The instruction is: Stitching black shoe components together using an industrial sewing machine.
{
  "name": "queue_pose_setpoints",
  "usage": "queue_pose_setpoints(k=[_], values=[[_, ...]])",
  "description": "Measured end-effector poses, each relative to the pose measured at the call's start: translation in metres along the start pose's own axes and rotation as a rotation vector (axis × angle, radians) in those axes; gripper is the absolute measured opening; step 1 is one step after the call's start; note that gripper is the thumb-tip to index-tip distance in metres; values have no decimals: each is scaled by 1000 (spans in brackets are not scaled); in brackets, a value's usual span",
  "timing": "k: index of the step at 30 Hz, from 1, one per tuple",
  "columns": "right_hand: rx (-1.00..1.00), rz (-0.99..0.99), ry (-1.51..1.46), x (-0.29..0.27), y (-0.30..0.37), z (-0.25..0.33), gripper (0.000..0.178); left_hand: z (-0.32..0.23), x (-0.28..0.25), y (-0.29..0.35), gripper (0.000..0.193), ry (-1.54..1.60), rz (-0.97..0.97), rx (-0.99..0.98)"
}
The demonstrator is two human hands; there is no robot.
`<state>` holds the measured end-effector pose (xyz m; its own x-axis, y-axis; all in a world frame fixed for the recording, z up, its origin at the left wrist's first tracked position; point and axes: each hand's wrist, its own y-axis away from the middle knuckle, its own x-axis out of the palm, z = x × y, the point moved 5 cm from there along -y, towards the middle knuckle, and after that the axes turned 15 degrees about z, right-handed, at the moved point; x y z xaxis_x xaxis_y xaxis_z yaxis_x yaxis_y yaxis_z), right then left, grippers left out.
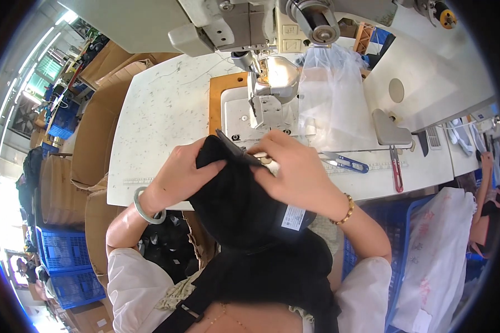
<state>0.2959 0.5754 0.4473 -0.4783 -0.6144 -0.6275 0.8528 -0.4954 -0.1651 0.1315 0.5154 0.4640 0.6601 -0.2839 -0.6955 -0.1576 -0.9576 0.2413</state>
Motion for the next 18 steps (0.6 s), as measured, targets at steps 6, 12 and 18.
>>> queue_pose_setpoints(k=[6,12,18], values=[[8,23,67,22,-13,-10,32,-5,2,-1,30,-72,2,24],[47,277,-356,16,-34,-49,20,11,-5,-2,34,-54,95,189],[39,295,-263,17,-43,-43,20,15,-11,-5,37,-78,193,87]])
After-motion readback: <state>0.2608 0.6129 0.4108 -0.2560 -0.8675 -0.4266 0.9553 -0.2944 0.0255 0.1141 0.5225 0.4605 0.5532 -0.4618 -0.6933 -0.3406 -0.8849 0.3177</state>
